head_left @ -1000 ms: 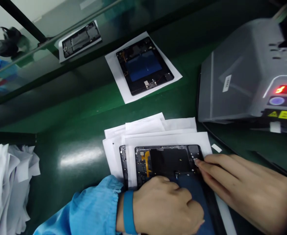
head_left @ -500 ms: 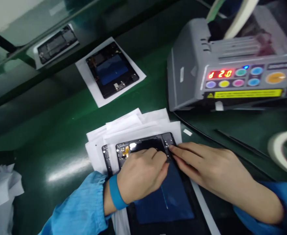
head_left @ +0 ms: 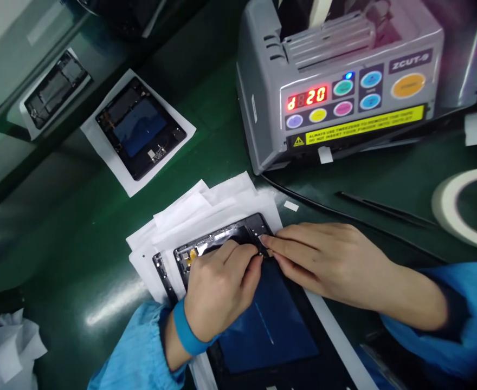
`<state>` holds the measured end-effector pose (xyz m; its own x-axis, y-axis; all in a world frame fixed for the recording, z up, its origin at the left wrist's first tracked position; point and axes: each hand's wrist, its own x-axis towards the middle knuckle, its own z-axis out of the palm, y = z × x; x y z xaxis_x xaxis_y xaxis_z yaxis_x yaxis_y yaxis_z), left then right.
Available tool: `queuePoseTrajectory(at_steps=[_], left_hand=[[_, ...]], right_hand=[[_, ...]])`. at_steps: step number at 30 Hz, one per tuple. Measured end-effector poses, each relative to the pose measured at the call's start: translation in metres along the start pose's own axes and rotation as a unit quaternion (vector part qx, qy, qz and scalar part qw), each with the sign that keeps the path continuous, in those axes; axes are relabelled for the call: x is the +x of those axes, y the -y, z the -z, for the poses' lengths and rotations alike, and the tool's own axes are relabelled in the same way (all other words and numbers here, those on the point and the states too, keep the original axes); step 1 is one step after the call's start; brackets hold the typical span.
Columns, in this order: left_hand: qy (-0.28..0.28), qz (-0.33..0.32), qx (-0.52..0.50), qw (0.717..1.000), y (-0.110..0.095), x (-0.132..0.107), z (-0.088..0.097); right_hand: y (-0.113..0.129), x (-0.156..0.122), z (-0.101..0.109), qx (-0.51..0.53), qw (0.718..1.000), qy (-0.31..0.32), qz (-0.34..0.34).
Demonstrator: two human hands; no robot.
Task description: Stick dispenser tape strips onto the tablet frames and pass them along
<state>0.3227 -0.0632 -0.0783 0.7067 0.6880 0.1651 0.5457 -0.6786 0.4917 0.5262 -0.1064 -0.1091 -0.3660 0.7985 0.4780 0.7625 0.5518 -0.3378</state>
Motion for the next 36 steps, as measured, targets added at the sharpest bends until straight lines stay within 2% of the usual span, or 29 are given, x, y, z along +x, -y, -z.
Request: queuePoseTrajectory(at_steps=[9, 16, 23, 27, 32, 36], left_hand=[[0.010, 0.039, -0.020, 0.999, -0.004, 0.001, -0.002], [0.004, 0.036, 0.001, 0.999, -0.004, -0.003, -0.006], [0.022, 0.032, 0.033, 0.999, -0.003, -0.009, -0.012], [0.035, 0.037, 0.043, 0.998, -0.002, -0.011, -0.014], [0.047, 0.046, 0.067, 0.996, 0.001, -0.007, -0.012], [0.034, 0.024, 0.071, 0.997, 0.001, -0.003, -0.005]], right_hand=[[-0.001, -0.001, 0.000, -0.011, 1.000, -0.010, 0.023], [0.001, -0.005, 0.002, -0.006, 0.998, -0.011, 0.054], [-0.005, -0.030, -0.008, 0.026, 0.997, -0.006, 0.070], [-0.005, -0.040, -0.011, 0.000, 0.997, 0.007, 0.071], [0.005, -0.025, -0.013, -0.053, 0.996, -0.005, 0.077], [0.023, -0.011, -0.002, -0.105, 0.993, -0.001, 0.047]])
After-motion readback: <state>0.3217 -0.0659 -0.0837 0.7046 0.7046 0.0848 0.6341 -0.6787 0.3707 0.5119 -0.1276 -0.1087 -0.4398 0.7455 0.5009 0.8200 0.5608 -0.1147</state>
